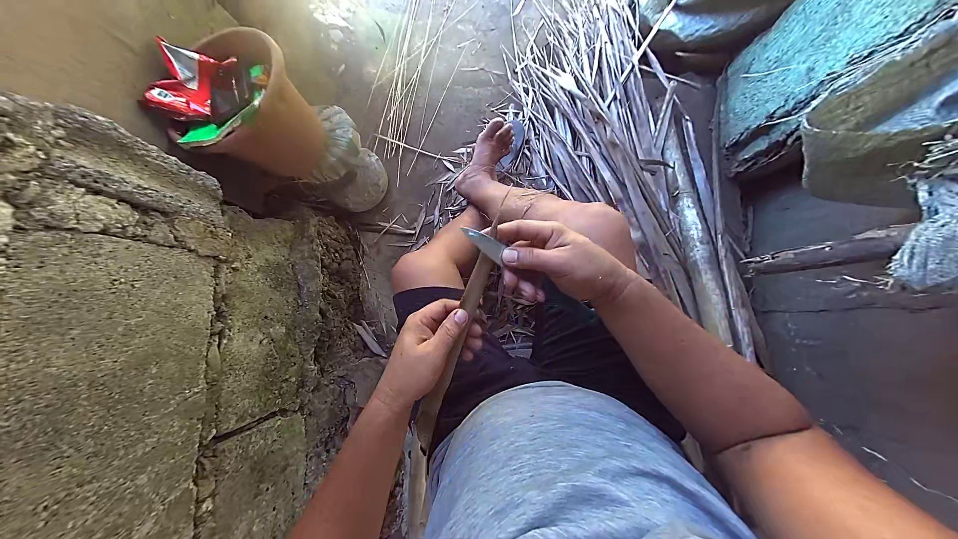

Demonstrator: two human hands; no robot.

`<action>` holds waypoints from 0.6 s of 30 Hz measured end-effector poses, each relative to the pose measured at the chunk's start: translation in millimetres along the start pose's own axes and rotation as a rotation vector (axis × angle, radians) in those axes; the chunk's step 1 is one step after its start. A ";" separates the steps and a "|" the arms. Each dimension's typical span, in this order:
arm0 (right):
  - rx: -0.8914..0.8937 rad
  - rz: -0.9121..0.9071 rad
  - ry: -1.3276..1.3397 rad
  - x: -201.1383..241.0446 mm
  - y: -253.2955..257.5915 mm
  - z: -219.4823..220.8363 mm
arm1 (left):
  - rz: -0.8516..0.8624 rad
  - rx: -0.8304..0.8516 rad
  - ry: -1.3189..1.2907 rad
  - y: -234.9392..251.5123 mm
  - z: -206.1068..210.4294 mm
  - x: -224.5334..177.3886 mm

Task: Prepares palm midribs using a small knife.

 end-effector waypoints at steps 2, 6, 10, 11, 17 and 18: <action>-0.037 -0.009 0.017 1.4 -1.2 -6.4 | -0.019 0.021 0.011 -5.4 -0.1 3.1; 0.112 0.025 0.044 -16.4 4.0 8.7 | -0.012 0.060 -0.233 -2.7 2.1 -0.2; 0.427 0.039 0.040 -33.8 5.9 45.9 | -0.001 0.188 -0.456 3.1 11.5 -5.0; 0.483 0.033 0.031 -34.2 5.2 51.4 | -0.005 0.240 -0.512 3.2 15.7 -5.3; 0.483 -0.046 -0.107 -27.2 7.2 42.7 | -0.038 0.294 -0.599 1.7 21.5 -4.3; 0.468 -0.062 -0.124 -26.0 7.8 40.3 | -0.041 0.291 -0.595 1.7 21.0 -4.1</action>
Point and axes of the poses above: each hand's wrist, its own y-axis towards the middle knuckle, its own z-axis out of the palm, x = y × z, the point moved 9 cm from there along y, towards the middle knuckle, and after that the axes turned 12 degrees about x, right-handed, at the moved point
